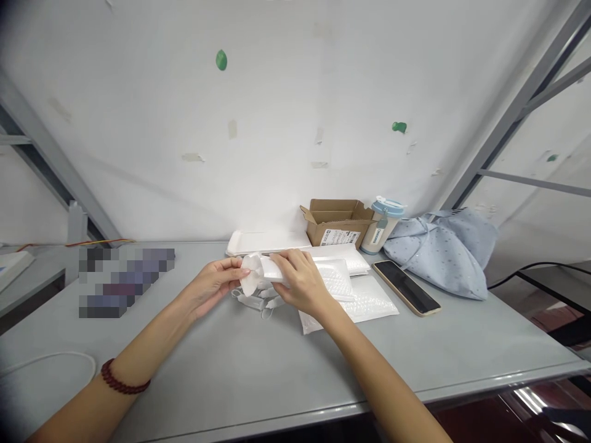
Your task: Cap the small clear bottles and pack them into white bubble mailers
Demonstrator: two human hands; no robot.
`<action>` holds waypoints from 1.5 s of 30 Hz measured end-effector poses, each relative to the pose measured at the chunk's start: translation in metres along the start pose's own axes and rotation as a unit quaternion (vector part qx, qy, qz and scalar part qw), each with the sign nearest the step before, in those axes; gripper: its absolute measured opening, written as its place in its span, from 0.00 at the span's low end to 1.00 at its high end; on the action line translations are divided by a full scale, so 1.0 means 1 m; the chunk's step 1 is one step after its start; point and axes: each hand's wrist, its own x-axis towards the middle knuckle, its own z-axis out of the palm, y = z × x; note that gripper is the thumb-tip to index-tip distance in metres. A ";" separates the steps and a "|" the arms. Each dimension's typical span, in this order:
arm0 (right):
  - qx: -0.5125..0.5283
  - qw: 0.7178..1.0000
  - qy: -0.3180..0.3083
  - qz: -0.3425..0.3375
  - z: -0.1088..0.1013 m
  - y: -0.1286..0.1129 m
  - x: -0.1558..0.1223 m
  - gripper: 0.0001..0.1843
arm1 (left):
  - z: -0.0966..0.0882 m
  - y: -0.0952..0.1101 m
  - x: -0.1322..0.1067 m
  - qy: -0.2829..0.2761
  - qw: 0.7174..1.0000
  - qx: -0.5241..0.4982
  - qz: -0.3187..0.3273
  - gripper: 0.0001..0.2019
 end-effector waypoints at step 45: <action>-0.123 0.990 -0.064 -0.019 0.017 -0.016 -0.005 0.27 | 0.018 -0.007 -0.004 0.053 0.995 -0.053 -0.063 0.18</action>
